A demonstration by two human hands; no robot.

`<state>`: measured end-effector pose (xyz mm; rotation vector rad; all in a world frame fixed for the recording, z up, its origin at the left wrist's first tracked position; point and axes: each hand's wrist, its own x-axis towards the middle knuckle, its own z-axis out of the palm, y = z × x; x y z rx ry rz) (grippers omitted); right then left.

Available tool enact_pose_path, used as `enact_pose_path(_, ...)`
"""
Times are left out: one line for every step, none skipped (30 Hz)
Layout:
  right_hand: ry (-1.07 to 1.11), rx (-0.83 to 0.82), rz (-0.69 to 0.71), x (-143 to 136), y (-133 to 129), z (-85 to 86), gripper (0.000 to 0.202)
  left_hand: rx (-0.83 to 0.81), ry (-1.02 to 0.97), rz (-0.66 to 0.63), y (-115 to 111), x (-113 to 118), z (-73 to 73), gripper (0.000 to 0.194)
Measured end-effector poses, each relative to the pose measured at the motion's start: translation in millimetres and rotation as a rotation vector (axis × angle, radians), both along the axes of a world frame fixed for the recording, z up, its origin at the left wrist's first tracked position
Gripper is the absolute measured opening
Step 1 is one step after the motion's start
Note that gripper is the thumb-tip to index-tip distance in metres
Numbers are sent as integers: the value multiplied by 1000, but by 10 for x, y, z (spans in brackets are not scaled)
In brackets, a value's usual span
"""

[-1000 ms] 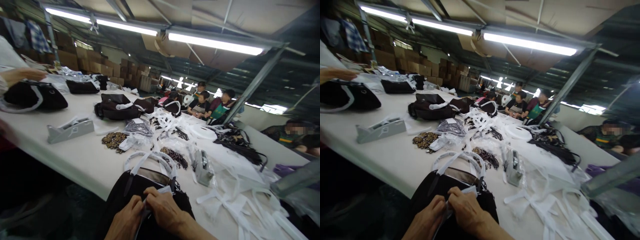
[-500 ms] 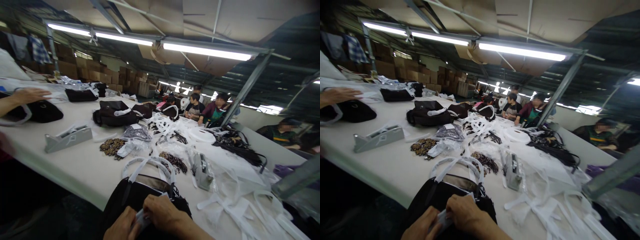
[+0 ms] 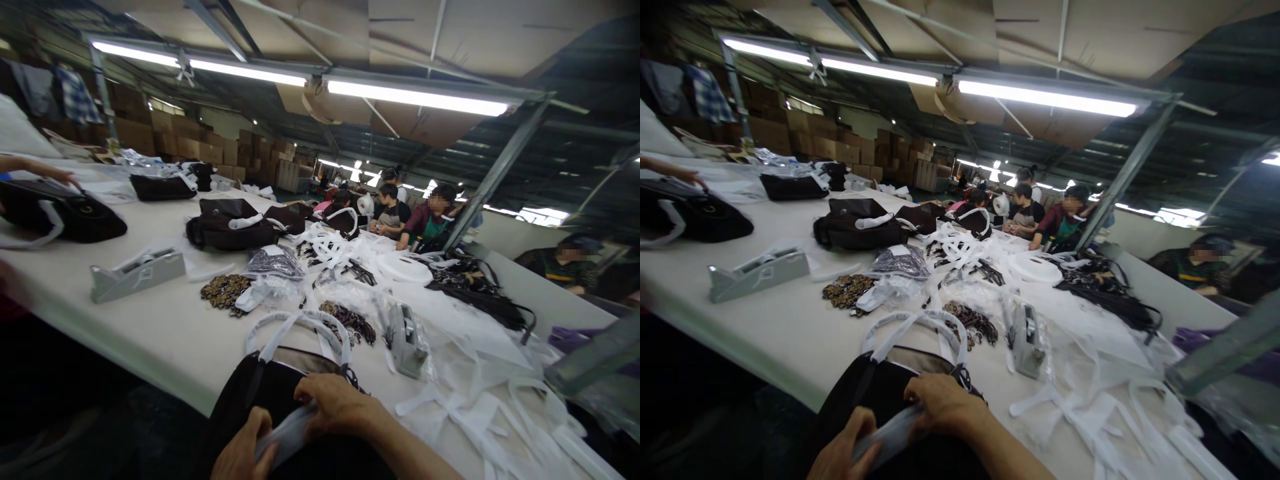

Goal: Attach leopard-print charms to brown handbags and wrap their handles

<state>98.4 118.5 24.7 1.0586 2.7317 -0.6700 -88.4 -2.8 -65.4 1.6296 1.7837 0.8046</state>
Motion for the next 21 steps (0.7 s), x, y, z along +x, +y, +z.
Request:
enact_pose_path(-28,8,18,-16,7,-9,52,-21,-15,-9,9,-11,57,20)
enact_pose_path(-58,23,34,-28,13,-24,50,-44,-21,-40,23,-26,115,25)
enact_pose_path(-85,41,46,-37,19,-42,47,-73,-16,-87,41,-45,171,26)
enact_pose_path(-103,60,56,-40,22,-62,45,-104,-1,-138,62,-64,222,25)
enact_pose_path(-109,77,66,-39,21,-83,44,-132,17,-182,84,-81,267,22)
enact_pose_path(-105,92,76,-31,18,-101,44,-151,34,-216,105,-94,306,18)
enact_pose_path(-95,103,85,-19,11,-112,43,-163,44,-238,121,-103,343,16)
enact_pose_path(-84,109,93,-4,1,-115,43,-167,46,-254,132,-106,377,15)
enact_pose_path(-73,109,96,13,-13,-109,43,-166,37,-272,137,-104,410,15)
enact_pose_path(-62,106,98,30,-28,-92,44,-164,21,-293,134,-99,443,14)
enact_pose_path(-54,101,102,44,-47,-68,48,-169,-1,-314,125,-91,474,14)
enact_pose_path(-47,100,106,53,-67,-37,53,-177,-25,-327,112,-81,500,12)
enact_pose_path(-43,103,114,56,-90,-5,59,-182,-47,-333,96,-70,518,11)
enact_pose_path(-40,109,128,51,-115,26,63,-180,-61,-330,80,-57,526,9)
enact_pose_path(-39,119,148,38,-142,52,63,-173,-65,-321,65,-43,522,7)
enact_pose_path(-38,130,173,18,-171,73,60,-159,-63,-307,53,-29,505,6)
enact_pose_path(-37,141,199,-9,-202,85,54,-138,-61,-293,45,-13,478,5)
enact_pose_path(-37,150,222,-40,-234,91,48,-113,-63,-280,40,3,444,5)
enact_pose_path(-39,157,239,-73,-264,91,44,-96,-68,-268,40,18,408,6)
enact_pose_path(-42,163,245,-105,-291,86,41,-84,-79,-254,43,32,374,7)
enact_pose_path(-49,169,241,-133,-313,77,39,-81,-92,-238,47,42,348,8)
